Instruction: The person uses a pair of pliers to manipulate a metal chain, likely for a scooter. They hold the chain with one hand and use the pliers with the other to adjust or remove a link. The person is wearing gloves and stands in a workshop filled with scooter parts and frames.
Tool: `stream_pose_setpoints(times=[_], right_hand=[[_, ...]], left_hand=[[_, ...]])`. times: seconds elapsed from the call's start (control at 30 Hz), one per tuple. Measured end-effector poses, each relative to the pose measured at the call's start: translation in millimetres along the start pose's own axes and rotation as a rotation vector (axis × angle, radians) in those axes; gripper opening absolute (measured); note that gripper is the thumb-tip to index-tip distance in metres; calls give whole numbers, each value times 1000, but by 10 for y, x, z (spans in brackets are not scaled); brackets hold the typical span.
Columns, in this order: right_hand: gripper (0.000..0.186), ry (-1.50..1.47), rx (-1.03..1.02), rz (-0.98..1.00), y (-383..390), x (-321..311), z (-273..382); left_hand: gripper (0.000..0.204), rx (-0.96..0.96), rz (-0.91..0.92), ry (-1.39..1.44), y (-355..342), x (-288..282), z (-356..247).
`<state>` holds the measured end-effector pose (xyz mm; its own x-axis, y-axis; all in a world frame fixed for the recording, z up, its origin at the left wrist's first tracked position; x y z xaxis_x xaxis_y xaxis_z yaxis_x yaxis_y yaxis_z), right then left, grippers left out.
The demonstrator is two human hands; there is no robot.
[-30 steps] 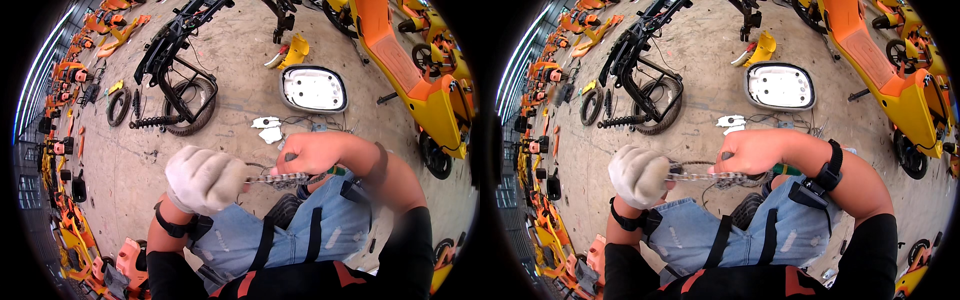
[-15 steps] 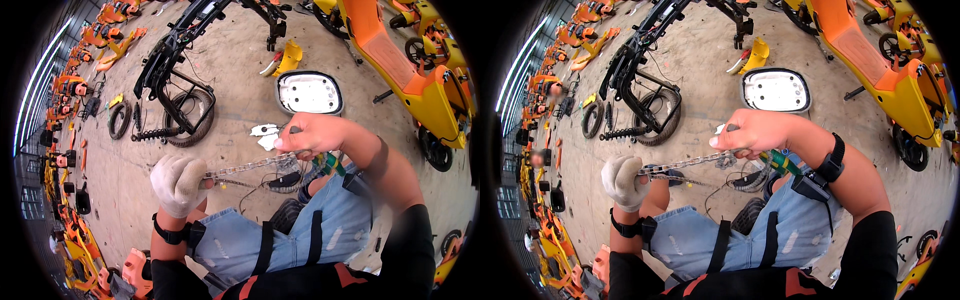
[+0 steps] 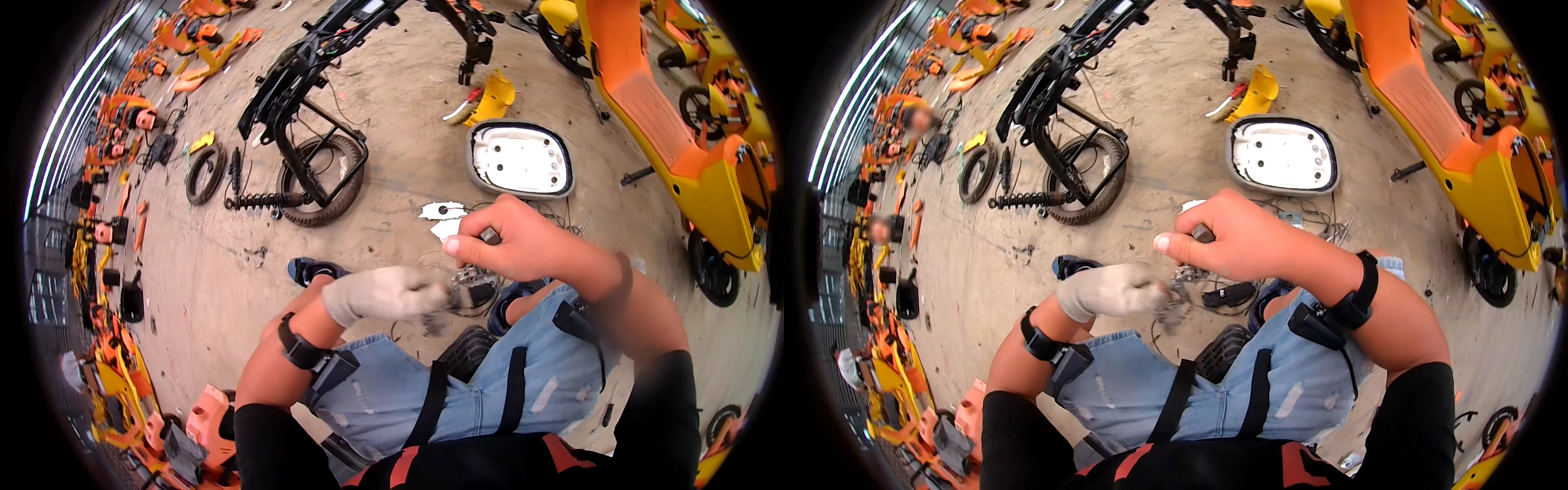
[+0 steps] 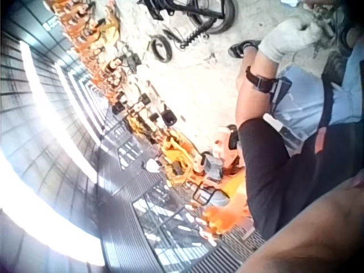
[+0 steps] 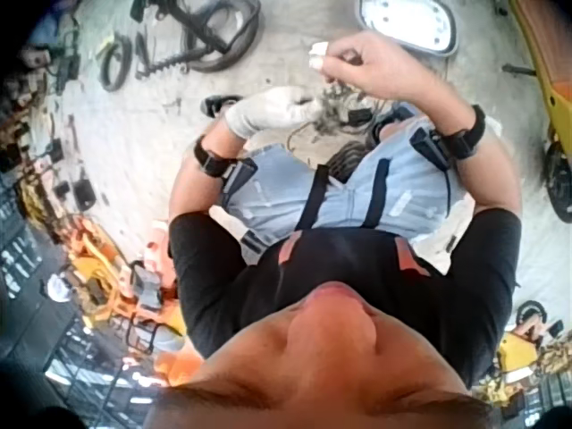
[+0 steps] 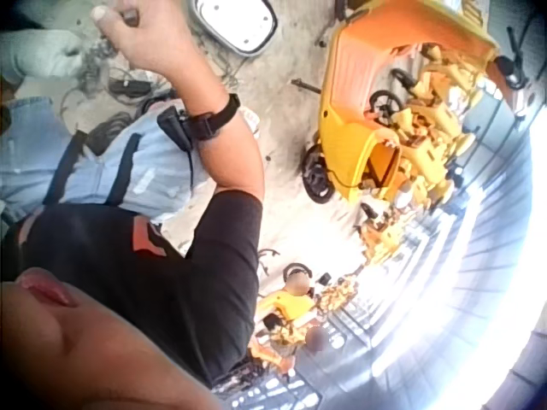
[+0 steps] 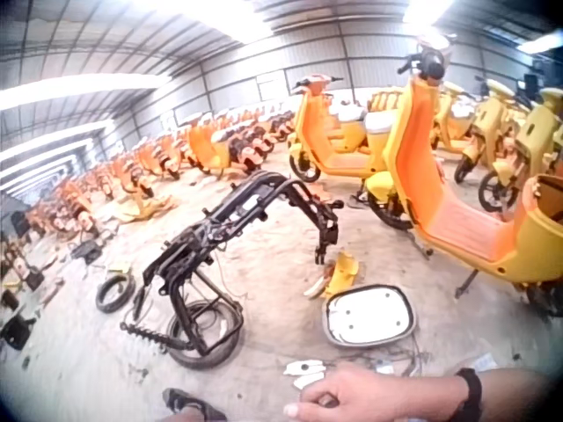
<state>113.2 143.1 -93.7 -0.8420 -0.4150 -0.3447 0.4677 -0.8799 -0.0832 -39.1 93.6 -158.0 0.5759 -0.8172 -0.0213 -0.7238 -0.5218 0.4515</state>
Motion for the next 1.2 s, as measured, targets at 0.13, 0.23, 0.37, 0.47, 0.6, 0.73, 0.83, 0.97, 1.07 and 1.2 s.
stream_pose_setpoints(times=[0.13,0.23,0.37,0.47,0.6,0.73,0.83,0.97,1.07,1.2], right_hand=[[40,103,-3,101,19,85,3],[39,139,71,108,43,72,-85],[38,121,153,137,24,94,-168],[42,135,114,176,14,61,-177],[49,129,-15,214,14,24,-161],[44,217,-89,283,3,42,-112],[35,96,-303,131,-17,28,-40],[27,144,-248,79,-53,-21,-46],[23,164,-381,23,-70,-11,93],[22,54,-231,34,-95,54,24]], left_hand=[[56,233,-110,-159,-83,128,-35],[50,160,-171,62,-44,58,-313],[42,-96,-159,21,-69,95,-254],[37,59,-300,3,-70,61,-275],[35,-47,-344,80,-7,0,-315],[32,-1,-364,50,56,-84,-303],[31,34,-375,64,122,-148,-442],[33,-23,-395,30,210,-274,-459],[34,-20,-404,78,224,-291,-447],[33,27,-417,116,221,-263,-453]])
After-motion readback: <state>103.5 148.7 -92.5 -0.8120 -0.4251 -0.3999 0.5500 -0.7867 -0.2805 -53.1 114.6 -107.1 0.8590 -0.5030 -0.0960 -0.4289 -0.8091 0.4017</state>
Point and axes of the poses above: each hand's wrist, its own y-axis away from the middle knuckle, its own x-axis out of the palm, z = x × y, the point moved 6 cm from there along -y, towards the middle knuckle, and after that the axes turned 14 degrees about -z, right-handed, at the moved point
